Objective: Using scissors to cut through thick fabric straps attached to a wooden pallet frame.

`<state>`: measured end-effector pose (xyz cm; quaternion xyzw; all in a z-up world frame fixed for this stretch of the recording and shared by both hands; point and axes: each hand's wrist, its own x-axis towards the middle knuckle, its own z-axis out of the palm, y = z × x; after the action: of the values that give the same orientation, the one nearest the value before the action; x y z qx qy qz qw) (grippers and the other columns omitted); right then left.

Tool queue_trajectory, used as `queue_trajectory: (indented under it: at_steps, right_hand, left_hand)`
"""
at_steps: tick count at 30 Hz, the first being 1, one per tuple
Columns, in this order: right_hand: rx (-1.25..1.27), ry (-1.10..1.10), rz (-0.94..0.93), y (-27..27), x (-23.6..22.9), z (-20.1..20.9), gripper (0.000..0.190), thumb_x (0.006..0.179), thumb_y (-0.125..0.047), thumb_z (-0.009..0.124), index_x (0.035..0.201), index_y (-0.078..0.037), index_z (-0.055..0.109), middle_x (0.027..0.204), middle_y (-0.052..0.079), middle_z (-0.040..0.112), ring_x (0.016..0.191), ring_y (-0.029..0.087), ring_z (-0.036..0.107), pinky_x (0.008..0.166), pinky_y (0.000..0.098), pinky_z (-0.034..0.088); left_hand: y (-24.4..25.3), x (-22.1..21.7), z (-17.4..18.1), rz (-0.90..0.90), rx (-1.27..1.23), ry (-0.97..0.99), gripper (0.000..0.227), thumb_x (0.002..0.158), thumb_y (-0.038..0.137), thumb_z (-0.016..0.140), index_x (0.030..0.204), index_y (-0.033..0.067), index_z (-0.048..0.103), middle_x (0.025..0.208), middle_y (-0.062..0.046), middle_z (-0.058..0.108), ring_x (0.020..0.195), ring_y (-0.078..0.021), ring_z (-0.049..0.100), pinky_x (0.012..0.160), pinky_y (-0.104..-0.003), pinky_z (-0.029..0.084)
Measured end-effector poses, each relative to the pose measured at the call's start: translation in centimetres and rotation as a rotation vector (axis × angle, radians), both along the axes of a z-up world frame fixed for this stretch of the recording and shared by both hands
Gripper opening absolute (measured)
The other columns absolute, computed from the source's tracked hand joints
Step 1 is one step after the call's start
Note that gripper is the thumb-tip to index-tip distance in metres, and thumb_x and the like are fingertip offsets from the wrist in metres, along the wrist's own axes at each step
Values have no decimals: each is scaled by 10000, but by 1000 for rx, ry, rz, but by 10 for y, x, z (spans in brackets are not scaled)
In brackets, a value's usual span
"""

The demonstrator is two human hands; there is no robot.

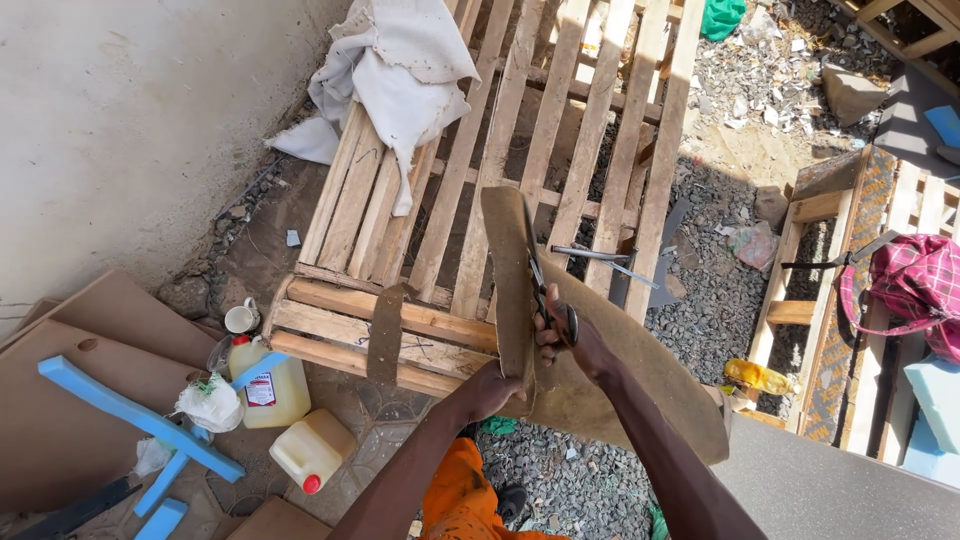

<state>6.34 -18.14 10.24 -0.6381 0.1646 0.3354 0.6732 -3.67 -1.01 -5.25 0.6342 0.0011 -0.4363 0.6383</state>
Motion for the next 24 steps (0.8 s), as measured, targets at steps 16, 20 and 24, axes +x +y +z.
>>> queue_trajectory:
  at_steps: [16,20,24]
  right_hand:
    - [-107,-7,-40,20,41,35,745,912,-758,580,875,-14,550,654,46,464,566,224,587,608,383,566]
    - [-85,-3,17,18,63,28,937,817,-932,487,942,-12,614,677,78,531,619,280,658,684,474,611]
    - [-99,-53,-120,14,76,22,733,887,-769,667,818,-42,609,570,39,476,475,222,570,498,379,542]
  left_hand:
    - [6,-5,60,14,62,16,341,780,326,627,1003,71,658,1189,-262,604,929,-417,585,734,-552,441]
    - [3,-12,33,32,29,23,296,798,314,612,966,76,666,1183,-277,619,891,-402,600,703,-551,437]
    - [-1,-6,49,38,46,27,286,798,335,624,970,109,650,1149,-224,635,812,-319,555,678,-510,426]
